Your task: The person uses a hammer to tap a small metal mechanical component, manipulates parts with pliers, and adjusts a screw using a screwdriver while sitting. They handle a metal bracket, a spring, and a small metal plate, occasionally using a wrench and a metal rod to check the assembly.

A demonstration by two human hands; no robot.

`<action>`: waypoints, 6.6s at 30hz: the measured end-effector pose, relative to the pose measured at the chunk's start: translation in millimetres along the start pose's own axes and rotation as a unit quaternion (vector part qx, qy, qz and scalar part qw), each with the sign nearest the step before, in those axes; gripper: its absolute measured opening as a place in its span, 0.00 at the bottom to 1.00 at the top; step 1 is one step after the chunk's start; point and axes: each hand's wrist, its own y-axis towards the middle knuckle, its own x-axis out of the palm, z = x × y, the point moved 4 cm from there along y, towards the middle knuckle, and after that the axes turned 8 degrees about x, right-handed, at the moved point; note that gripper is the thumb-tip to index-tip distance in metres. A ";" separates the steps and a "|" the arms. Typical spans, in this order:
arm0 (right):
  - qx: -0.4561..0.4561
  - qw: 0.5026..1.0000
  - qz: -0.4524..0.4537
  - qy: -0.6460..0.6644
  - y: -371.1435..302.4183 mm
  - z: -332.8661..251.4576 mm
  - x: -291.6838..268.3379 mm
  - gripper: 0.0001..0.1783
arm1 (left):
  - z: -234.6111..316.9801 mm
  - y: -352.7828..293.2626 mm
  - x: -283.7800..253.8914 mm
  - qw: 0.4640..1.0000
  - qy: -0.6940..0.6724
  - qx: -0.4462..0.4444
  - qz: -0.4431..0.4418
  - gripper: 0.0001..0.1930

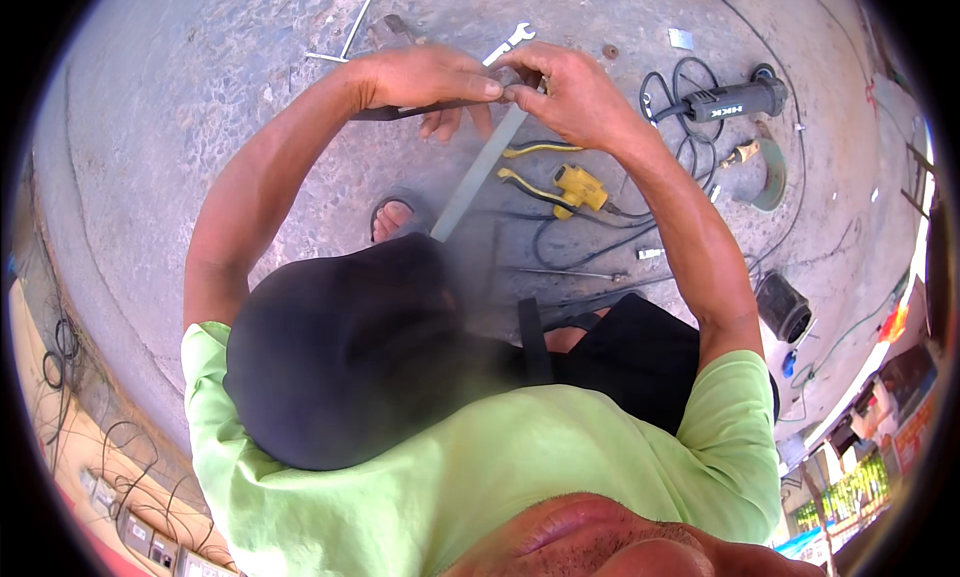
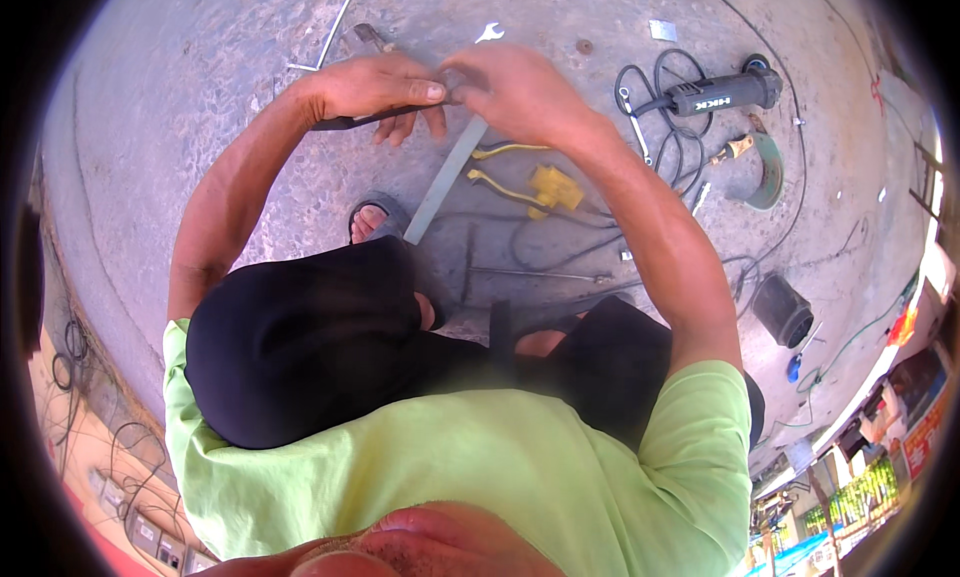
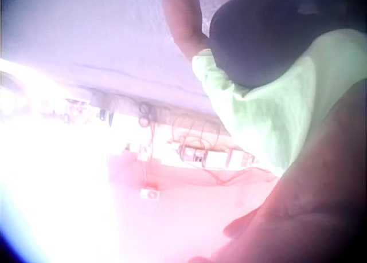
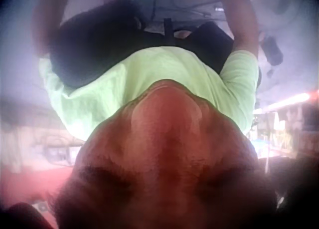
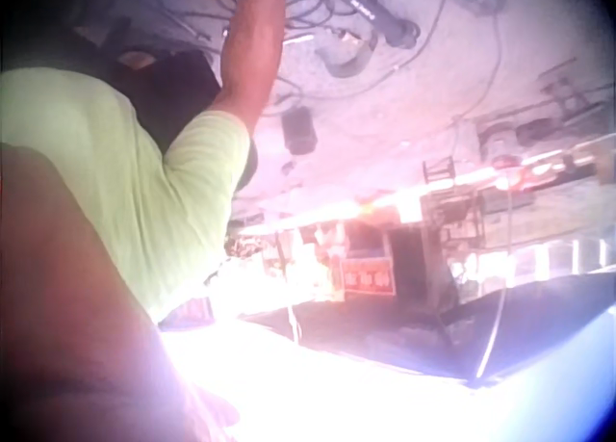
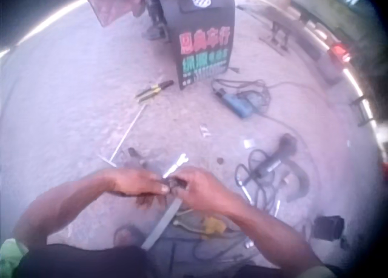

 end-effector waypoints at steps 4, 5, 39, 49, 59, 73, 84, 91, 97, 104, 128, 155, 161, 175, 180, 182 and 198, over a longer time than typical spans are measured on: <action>0.006 0.999 0.048 -0.010 2.5 21.5 -2.4 0.17 | 4.7 19.8 -36.3 0.936 0.322 0.081 0.120 0.26; 0.013 0.997 0.074 -0.007 4.4 31.6 -1.4 0.16 | 7.8 17.1 -44.7 0.867 0.444 0.134 0.183 0.26; 0.091 0.935 0.321 -0.122 10.7 156.5 10.7 0.11 | -71.5 16.6 52.7 0.950 0.093 -0.061 0.291 0.16; 0.069 0.923 0.350 -0.144 10.0 156.1 20.2 0.10 | -37.3 33.4 49.7 0.900 0.267 0.002 0.343 0.12; 0.069 0.919 0.359 -0.148 9.1 161.5 24.5 0.10 | -20.8 29.1 53.5 0.890 0.249 0.037 0.380 0.15; 0.086 0.923 0.343 -0.151 13.0 157.2 21.1 0.11 | -41.1 37.6 46.3 0.889 0.300 0.013 0.345 0.14; 0.065 0.916 0.364 -0.156 12.0 162.8 27.3 0.10 | -27.7 30.7 49.3 0.891 0.281 0.005 0.356 0.14; 0.070 0.915 0.361 -0.167 10.7 164.9 27.2 0.10 | -17.8 28.2 45.4 0.895 0.274 0.002 0.353 0.14; 0.063 0.917 0.360 -0.162 13.7 160.4 22.5 0.10 | -46.8 35.3 41.6 0.888 0.300 -0.012 0.348 0.14; 0.072 0.916 0.357 -0.166 14.1 163.1 24.1 0.10 | -23.7 28.3 52.8 0.885 0.274 0.031 0.376 0.13; 0.153 0.947 0.283 -0.001 14.9 162.5 12.0 0.16 | -114.5 -13.7 67.2 0.964 -0.065 -0.070 0.249 0.19; -0.068 0.972 0.106 0.201 8.4 -20.0 -49.8 0.11 | 32.3 -49.0 40.7 0.961 -0.151 0.125 0.194 0.31; 0.131 0.940 0.032 0.315 -2.0 -25.8 -31.0 0.14 | 25.4 -52.0 40.9 0.918 -0.039 0.193 0.343 0.34; 0.016 0.863 -0.072 0.500 -10.5 -30.3 -6.7 0.16 | 35.6 -52.0 48.4 0.926 -0.096 0.204 0.303 0.35; 0.032 0.929 -0.008 0.369 -2.2 -40.8 -14.0 0.14 | 21.3 -41.3 42.4 0.908 -0.120 0.233 0.326 0.34; 0.034 0.948 0.013 0.317 0.9 -44.7 -14.7 0.13 | 23.5 -38.4 35.8 0.899 -0.117 0.249 0.340 0.34; 0.102 0.963 -0.074 -0.238 -43.1 98.1 39.0 0.21 | -12.1 -60.5 7.2 0.779 -0.500 0.299 0.232 0.44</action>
